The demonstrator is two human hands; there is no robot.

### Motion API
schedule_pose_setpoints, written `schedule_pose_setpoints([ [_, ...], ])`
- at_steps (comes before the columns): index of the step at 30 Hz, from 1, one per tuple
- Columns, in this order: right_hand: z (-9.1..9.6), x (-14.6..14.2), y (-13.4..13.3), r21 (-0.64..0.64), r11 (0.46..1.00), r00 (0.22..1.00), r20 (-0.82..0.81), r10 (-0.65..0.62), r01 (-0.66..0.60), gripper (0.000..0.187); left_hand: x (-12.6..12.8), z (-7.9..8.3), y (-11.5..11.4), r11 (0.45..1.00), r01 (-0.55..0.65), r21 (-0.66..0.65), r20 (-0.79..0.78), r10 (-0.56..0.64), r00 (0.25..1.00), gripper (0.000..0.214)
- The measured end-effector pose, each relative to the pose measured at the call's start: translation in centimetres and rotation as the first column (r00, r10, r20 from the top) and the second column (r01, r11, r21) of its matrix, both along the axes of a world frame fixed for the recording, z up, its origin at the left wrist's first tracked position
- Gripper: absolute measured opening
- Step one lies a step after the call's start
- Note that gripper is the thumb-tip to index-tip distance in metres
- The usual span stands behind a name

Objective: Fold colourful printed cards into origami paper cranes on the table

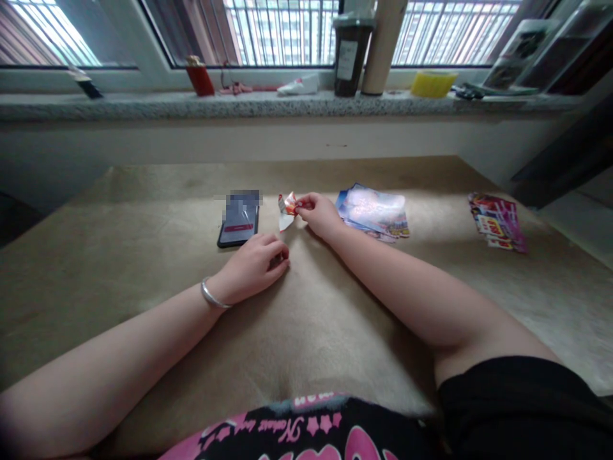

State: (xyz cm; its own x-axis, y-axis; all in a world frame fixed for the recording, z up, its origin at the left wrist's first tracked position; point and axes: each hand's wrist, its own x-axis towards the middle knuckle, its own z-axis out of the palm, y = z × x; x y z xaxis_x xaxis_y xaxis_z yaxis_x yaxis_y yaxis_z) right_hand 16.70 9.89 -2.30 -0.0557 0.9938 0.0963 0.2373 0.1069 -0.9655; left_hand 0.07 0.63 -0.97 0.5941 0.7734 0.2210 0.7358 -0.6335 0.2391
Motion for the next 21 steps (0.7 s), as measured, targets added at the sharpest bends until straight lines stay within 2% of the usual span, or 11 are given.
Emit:
schedule_pose_setpoints([
  [6,-1.4,-2.3,2.6,0.062,0.996,0.995,0.07,-0.064,0.059,0.009,0.0,0.1,0.1,1.0,0.015,0.004,-0.044,-0.015,0.999,0.013],
  [11,-1.9,-3.1,4.2,0.11,0.992,0.99,0.125,-0.067,0.054,0.011,0.0,0.0,0.3,1.0,0.018,-0.003,-0.038,-0.018,0.999,0.014],
  [17,-1.7,-3.6,4.0,0.155,0.988,0.979,0.202,-0.025,-0.007,0.012,0.0,-0.1,0.5,1.0,0.028,0.0,-0.038,-0.027,0.999,0.013],
  [21,-1.4,-3.3,3.3,0.172,0.985,0.972,0.236,-0.011,-0.031,0.021,-0.2,0.0,0.5,0.999,0.042,0.01,-0.056,-0.042,0.998,0.013],
])
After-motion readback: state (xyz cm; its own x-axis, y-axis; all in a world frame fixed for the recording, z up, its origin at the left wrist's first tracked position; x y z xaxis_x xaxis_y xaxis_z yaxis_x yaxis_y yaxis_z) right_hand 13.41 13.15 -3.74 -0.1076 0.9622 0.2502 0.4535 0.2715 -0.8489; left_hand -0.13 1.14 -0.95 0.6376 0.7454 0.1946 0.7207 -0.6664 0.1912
